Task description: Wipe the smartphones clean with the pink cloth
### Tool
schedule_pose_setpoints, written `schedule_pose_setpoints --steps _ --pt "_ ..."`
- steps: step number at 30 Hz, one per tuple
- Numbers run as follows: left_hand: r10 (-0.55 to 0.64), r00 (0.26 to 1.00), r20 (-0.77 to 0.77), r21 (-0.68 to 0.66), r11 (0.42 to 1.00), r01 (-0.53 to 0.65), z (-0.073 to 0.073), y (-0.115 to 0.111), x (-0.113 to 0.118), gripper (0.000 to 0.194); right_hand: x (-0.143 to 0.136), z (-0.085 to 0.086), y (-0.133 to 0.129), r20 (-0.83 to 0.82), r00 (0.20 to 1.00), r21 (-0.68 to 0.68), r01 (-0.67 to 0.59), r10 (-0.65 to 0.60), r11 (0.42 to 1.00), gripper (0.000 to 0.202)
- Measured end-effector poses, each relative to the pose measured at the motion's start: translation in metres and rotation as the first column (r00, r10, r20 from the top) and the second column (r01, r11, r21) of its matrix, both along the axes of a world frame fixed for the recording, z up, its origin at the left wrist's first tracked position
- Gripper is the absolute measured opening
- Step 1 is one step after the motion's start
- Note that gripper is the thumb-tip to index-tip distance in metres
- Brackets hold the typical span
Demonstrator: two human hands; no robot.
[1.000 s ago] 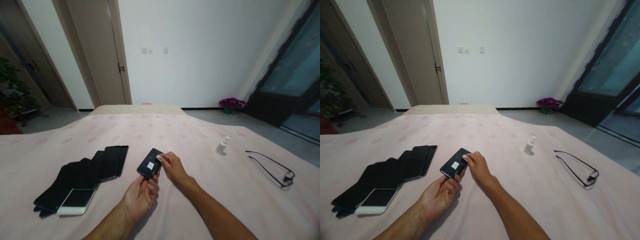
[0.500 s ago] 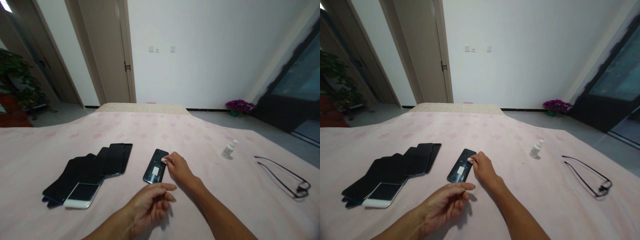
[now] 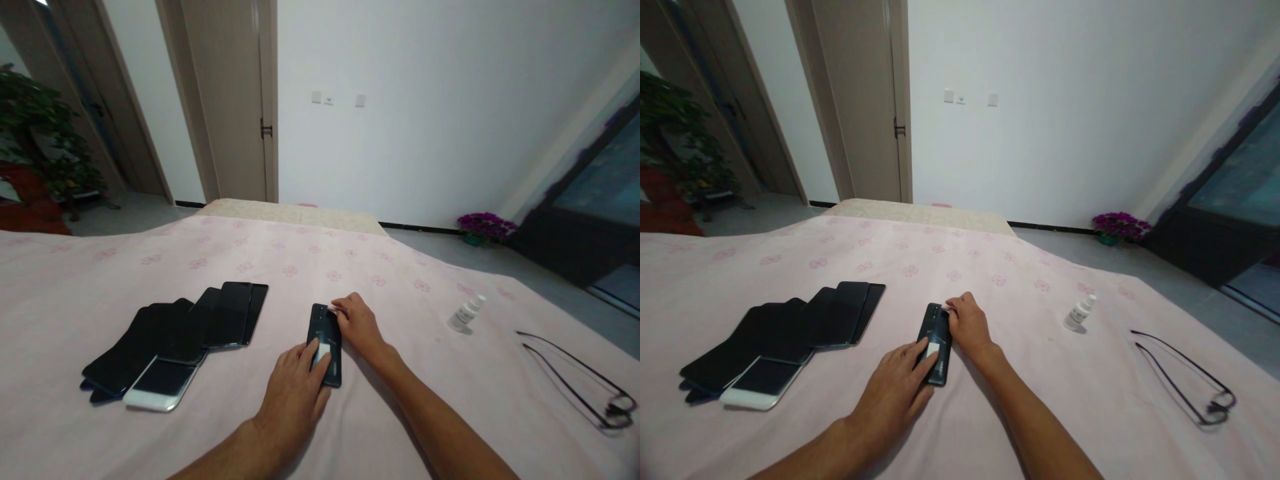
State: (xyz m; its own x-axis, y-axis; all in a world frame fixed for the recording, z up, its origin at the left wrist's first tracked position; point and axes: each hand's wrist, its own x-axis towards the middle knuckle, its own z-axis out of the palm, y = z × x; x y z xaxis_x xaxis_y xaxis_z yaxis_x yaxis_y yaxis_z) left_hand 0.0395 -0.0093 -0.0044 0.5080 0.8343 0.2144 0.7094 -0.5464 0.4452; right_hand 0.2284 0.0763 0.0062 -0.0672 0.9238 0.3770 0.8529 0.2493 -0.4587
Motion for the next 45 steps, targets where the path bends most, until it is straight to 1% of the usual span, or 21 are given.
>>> schedule_pose_setpoints --steps 3,5,7,11,15,19,23,25,29,31,33,36,40,42,45 --pt "-0.019 0.999 -0.035 0.053 0.998 0.021 0.002 -0.001 0.001 0.045 0.000 -0.001 0.002 0.023 0.998 -0.041 -0.064 0.065 0.997 0.017" --pt "-0.023 0.999 -0.037 0.078 0.997 0.026 0.000 0.002 0.001 0.045 -0.001 0.000 0.001 0.029 0.994 -0.056 -0.102 0.104 0.993 0.014" --pt "-0.032 0.999 -0.024 0.090 0.995 0.034 -0.004 0.005 0.001 0.046 -0.001 0.001 0.001 0.051 0.992 -0.055 -0.110 0.113 0.992 0.013" --pt "-0.037 0.999 0.007 0.075 0.996 0.036 -0.009 0.009 0.003 0.045 -0.004 0.005 0.006 0.113 0.986 -0.029 -0.122 0.125 0.992 0.012" --pt "-0.051 0.998 0.032 0.042 0.998 0.050 -0.007 0.010 0.004 0.045 -0.011 0.009 0.012 0.178 0.976 -0.049 -0.121 0.128 0.991 0.016" --pt "-0.046 0.996 0.070 0.023 0.999 0.045 -0.006 0.009 0.004 0.046 -0.016 0.014 0.011 0.271 0.953 -0.087 -0.116 0.135 0.989 0.017" --pt "-0.044 0.987 0.156 0.012 0.999 0.043 -0.009 0.009 0.005 0.044 -0.016 0.017 0.004 0.262 0.947 -0.121 -0.158 0.186 0.980 0.019" --pt "-0.048 0.988 0.148 0.012 0.999 0.047 -0.009 0.009 0.005 0.045 -0.016 0.018 0.004 0.267 0.941 -0.128 -0.181 0.210 0.975 0.019" --pt "-0.059 0.996 0.074 0.017 0.998 0.058 -0.006 0.010 0.005 0.046 -0.019 0.019 0.012 0.327 0.930 -0.119 -0.136 0.168 0.984 0.017" --pt "-0.061 0.995 0.075 0.022 0.998 0.060 -0.006 0.010 0.005 0.047 -0.022 0.019 0.019 0.339 0.931 -0.114 -0.102 0.135 0.988 0.016" --pt "-0.059 0.992 0.107 0.019 0.998 0.057 -0.008 0.010 0.005 0.047 -0.025 0.019 0.022 0.336 0.934 -0.116 -0.085 0.120 0.990 0.016" --pt "-0.060 0.986 0.157 0.008 0.998 0.060 -0.010 0.010 0.005 0.047 -0.027 0.020 0.019 0.346 0.928 -0.127 -0.099 0.138 0.987 0.016" --pt "-0.065 0.988 0.140 0.012 0.998 0.064 -0.013 0.011 0.005 0.047 -0.026 0.024 0.009 0.384 0.902 -0.156 -0.144 0.195 0.977 0.016" --pt "-0.071 0.988 0.136 0.013 0.997 0.070 -0.012 0.011 0.005 0.047 -0.025 0.026 0.009 0.397 0.898 -0.159 -0.138 0.192 0.978 0.017" --pt "-0.075 0.986 0.149 0.009 0.997 0.075 -0.010 0.011 0.004 0.048 -0.027 0.026 0.016 0.408 0.900 -0.144 -0.104 0.154 0.984 0.017"
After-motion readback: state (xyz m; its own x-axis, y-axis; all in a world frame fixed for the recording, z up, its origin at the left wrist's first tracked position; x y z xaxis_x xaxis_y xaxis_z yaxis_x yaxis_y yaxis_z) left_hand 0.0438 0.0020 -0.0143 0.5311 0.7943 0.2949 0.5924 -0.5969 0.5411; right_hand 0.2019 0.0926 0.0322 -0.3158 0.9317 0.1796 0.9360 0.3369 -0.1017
